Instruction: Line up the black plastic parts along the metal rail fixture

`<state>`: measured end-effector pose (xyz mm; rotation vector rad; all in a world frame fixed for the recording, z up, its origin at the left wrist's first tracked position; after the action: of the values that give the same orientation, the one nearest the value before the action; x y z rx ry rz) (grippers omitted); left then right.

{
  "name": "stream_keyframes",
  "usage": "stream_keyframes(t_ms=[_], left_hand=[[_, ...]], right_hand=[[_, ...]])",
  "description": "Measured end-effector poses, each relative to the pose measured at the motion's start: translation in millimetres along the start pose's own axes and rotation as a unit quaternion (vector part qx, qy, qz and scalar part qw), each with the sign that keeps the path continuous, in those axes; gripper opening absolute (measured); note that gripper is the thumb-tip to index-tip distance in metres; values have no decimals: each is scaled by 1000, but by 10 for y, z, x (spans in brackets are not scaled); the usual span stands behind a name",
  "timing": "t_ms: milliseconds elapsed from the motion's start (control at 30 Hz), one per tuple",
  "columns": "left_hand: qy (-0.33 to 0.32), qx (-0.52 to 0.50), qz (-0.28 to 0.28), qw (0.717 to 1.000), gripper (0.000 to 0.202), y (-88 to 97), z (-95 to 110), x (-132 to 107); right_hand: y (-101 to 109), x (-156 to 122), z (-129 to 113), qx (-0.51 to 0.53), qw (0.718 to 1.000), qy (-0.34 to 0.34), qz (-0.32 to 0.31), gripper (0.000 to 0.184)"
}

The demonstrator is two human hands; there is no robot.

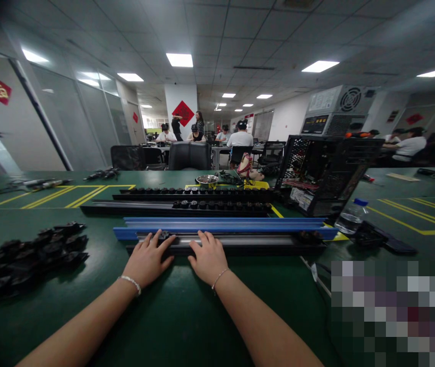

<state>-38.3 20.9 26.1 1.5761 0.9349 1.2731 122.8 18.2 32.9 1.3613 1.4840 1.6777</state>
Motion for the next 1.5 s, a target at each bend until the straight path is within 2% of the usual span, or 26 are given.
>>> stream_keyframes(t_ms=[467,700,967,1267,1500], left_hand=[[30,-7,-3,1000,56,24,-50,28],[39,8,10,999,51,91,-97,34],[44,1,22,999,48,67,-184,40],[76,-2,4,997,47,38,-248,12],[92,-1,-18,996,56,-36,-255,2]], right_hand=[[-6,-3,4,5,1000,0,-4,38],[-4,-2,0,3,1000,-1,-4,38],[5,-3,1,-2,1000,4,3,38],[-3,-4,7,-5,1000,7,9,35],[-2,1,-2,-10,1000,4,10,31]])
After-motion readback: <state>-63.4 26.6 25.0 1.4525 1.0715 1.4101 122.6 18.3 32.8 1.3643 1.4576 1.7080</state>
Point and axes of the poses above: each hand's wrist, its own x-axis towards the middle knuckle, its own y-axis out of the back of the hand, z = x × y, the point moved 6 cm from there along x, towards the middle knuckle, and after that the axes turned 1 degree about z, right-handed, at the moved point
